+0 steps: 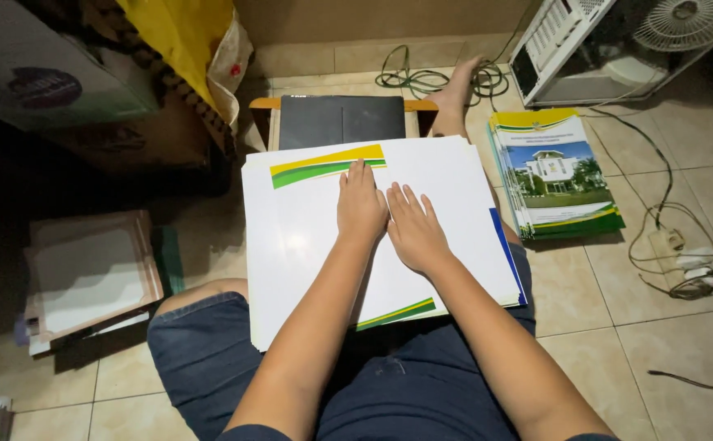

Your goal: Pressing down on the pages of a booklet to flatten them and flipping through the pages to repeat the process.

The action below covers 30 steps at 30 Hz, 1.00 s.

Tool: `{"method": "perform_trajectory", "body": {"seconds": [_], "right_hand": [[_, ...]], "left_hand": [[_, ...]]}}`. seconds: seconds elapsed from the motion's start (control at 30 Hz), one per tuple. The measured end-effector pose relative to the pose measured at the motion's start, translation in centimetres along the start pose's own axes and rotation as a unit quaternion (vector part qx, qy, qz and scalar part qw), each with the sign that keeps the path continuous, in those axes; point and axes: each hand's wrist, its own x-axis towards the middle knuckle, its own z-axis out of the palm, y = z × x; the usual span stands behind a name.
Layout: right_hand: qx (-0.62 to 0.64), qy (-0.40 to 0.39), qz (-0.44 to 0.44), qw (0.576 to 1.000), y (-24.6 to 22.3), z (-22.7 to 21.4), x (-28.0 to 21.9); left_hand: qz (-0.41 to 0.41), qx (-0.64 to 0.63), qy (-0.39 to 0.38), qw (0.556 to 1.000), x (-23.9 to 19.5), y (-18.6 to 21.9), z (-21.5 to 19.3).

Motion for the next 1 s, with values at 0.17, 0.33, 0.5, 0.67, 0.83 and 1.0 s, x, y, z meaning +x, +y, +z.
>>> {"method": "perform_trajectory", "body": {"seconds": [0.17, 0.33, 0.5, 0.67, 0.83, 1.0], "right_hand": [[-0.015, 0.03, -0.022, 0.999, 1.1, 0.1, 5.0], [-0.011, 0.045, -0.016, 0.999, 0.9, -0.4, 8.1], [-0.005, 0.019, 0.027, 0.999, -0.3, -0.5, 2.5], [0.005, 0.006, 0.025, 1.0, 0.1, 1.9, -5.4], [-0.004, -0.008, 0.017, 1.0, 1.1, 3.1, -6.4], [-0.007, 0.018, 0.02, 1.0, 1.4, 1.6, -0.8]], "left_hand": [[0.001, -0.006, 0.007, 1.0, 0.2, -0.3, 0.5], [-0.015, -0.022, 0.005, 1.0, 0.7, -0.5, 0.5], [0.001, 0.028, -0.014, 0.999, -0.1, 1.0, -1.7], [0.006, 0.121, -0.172, 0.978, 1.7, 2.0, -2.4], [0.01, 0.129, -0.19, 0.973, 2.5, 2.4, -2.5], [0.015, 0.109, -0.187, 0.976, -0.7, 3.3, -3.2]]}}
